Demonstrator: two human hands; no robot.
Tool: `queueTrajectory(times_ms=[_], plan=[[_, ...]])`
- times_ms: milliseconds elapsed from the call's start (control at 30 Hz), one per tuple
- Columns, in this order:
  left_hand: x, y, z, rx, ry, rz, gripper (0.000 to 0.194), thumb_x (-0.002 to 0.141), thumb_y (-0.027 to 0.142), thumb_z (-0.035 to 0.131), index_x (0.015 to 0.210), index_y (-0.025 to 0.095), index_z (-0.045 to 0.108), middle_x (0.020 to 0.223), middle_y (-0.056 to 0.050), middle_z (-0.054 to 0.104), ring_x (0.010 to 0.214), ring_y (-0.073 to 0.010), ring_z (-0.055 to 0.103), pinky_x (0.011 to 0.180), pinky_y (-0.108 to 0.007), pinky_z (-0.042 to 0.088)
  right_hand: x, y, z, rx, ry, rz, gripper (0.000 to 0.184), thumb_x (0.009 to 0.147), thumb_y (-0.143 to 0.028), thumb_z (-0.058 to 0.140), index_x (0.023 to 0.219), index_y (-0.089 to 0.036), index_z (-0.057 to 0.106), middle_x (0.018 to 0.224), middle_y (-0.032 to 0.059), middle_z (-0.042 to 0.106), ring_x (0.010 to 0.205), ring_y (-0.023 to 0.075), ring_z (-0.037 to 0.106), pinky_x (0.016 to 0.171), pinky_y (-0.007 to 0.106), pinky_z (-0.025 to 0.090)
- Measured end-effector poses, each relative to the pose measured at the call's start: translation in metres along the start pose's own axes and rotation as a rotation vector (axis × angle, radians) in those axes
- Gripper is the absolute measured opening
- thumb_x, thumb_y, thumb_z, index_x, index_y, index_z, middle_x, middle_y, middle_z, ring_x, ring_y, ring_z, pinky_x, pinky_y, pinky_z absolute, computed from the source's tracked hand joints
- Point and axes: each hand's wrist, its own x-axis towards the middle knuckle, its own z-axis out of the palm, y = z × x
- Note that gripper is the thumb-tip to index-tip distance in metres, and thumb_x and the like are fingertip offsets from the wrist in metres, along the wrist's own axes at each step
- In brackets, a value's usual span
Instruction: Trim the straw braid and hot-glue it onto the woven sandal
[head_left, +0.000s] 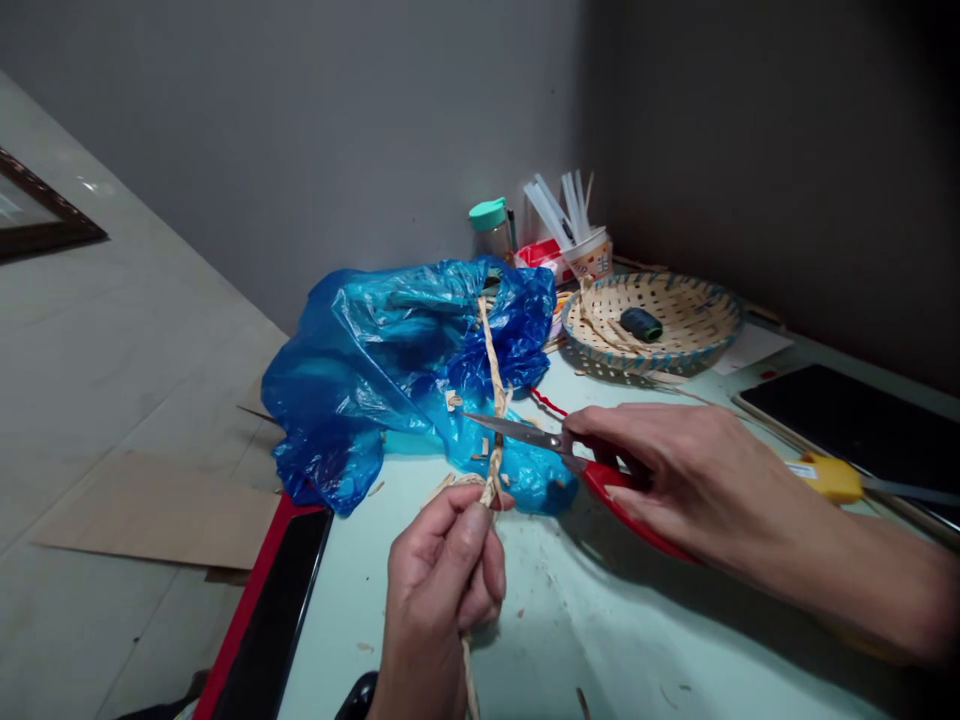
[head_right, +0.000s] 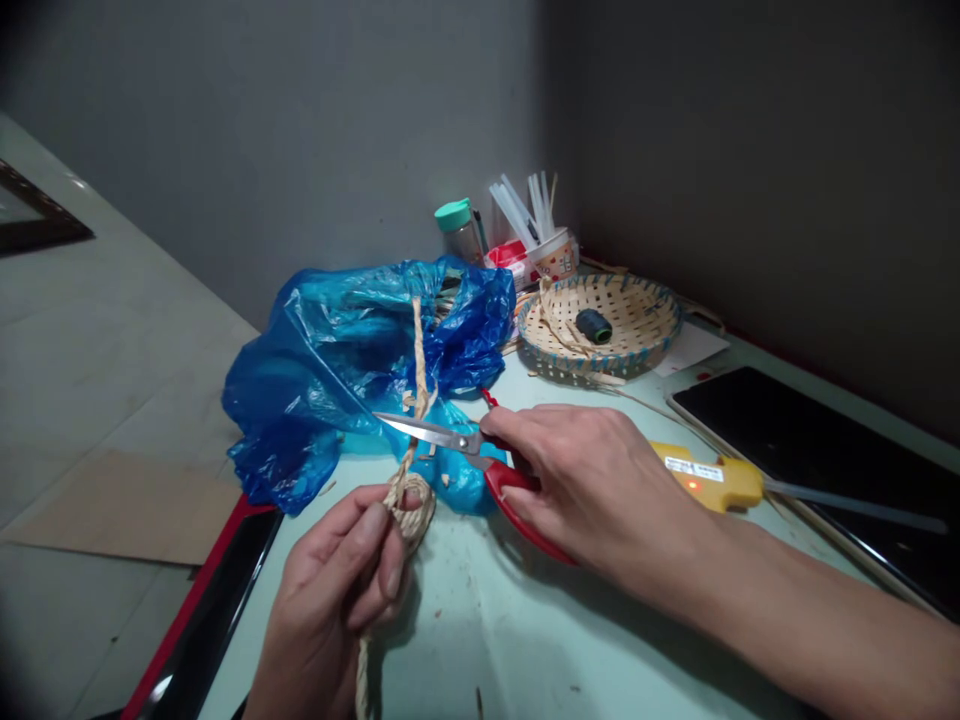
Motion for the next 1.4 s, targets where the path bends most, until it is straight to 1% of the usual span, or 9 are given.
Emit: queueTrajectory(times_ms=[133,233,333,533,600,767,967,1167,1400], plan=[[-0.002,0.001,-0.001,0.043,0.021,0.005,0.028,0.092,0.037,0.071,0.102,0.01,0.072,0.048,0.005,0.051,0.043,-0.0013,0.019,0.044,-0.018,0.009,-0.003,0.003,0.001,-0.041,-0.011,-0.025,0.026,0.091,-0.02,0.049,0.108,-0.019,0.069,0.082,0.0044,0.069,0.068,0.0218,0.066,0.057,0.03,0.046],[-0.002,0.002,0.0,0.034,0.045,0.023,0.03,0.092,0.035,0.07,0.109,0.01,0.071,0.046,0.005,0.051,0.042,-0.0019,0.02,0.044,-0.018,0.011,-0.003,0.006,0.001,-0.089,-0.027,-0.048,0.026,0.095,-0.024,0.049,0.112,-0.018,0.068,0.087,0.0063,0.069,0.073,0.0248,0.067,0.06,0.033,0.048],[-0.002,0.005,0.0,0.018,0.063,0.054,0.034,0.091,0.036,0.07,0.113,0.009,0.071,0.046,0.005,0.052,0.04,-0.0017,0.021,0.042,-0.018,0.011,-0.003,0.007,0.001,-0.14,-0.005,-0.081,0.027,0.098,-0.025,0.047,0.116,-0.018,0.067,0.089,0.0065,0.068,0.074,0.0244,0.066,0.059,0.033,0.046],[-0.002,0.008,0.001,-0.05,0.122,0.08,0.037,0.088,0.034,0.074,0.117,0.01,0.072,0.05,0.003,0.056,0.039,-0.0007,0.023,0.041,-0.015,0.016,-0.002,0.006,0.001,-0.171,0.028,-0.157,0.026,0.098,-0.023,0.049,0.119,-0.018,0.064,0.089,0.0049,0.066,0.075,0.0216,0.063,0.061,0.032,0.044],[-0.002,0.008,0.001,-0.045,0.134,0.077,0.039,0.087,0.034,0.075,0.117,0.01,0.072,0.05,0.003,0.057,0.039,-0.0006,0.024,0.041,-0.014,0.017,-0.001,0.007,0.001,-0.181,0.026,-0.182,0.024,0.098,-0.022,0.049,0.118,-0.018,0.063,0.09,0.0049,0.066,0.076,0.0218,0.063,0.062,0.032,0.045],[-0.003,0.01,0.0,-0.062,0.162,0.094,0.041,0.086,0.035,0.076,0.12,0.012,0.072,0.052,0.003,0.057,0.039,-0.0001,0.025,0.041,-0.014,0.02,-0.001,0.007,0.0,-0.194,0.032,-0.201,0.01,0.098,-0.022,0.049,0.104,-0.021,0.057,0.093,0.0058,0.067,0.078,0.0222,0.064,0.062,0.033,0.045],[-0.001,0.01,0.0,-0.055,0.188,0.114,0.042,0.084,0.037,0.079,0.117,0.013,0.074,0.052,0.003,0.058,0.037,0.0006,0.026,0.041,-0.014,0.019,-0.002,0.004,0.001,-0.193,0.032,-0.228,0.006,0.098,-0.021,0.047,0.098,-0.022,0.054,0.092,0.006,0.068,0.076,0.022,0.065,0.061,0.033,0.044],[0.001,0.005,0.001,-0.039,0.159,0.076,0.058,0.08,0.042,0.082,0.125,0.008,0.069,0.048,0.001,0.059,0.036,0.0005,0.025,0.041,-0.014,0.016,-0.001,0.0,0.002,-0.16,0.004,-0.196,0.005,0.095,-0.019,0.049,0.093,-0.022,0.052,0.087,0.0044,0.066,0.072,0.0221,0.065,0.056,0.033,0.043],[-0.001,-0.004,0.007,0.092,0.269,0.117,0.081,0.073,0.046,0.086,0.139,0.006,0.062,0.048,-0.001,0.063,0.037,-0.0008,0.029,0.044,-0.016,0.017,-0.005,-0.001,0.006,-0.174,0.0,-0.179,0.008,0.094,-0.018,0.047,0.092,-0.022,0.054,0.091,0.0071,0.068,0.074,0.0241,0.066,0.059,0.035,0.046]])
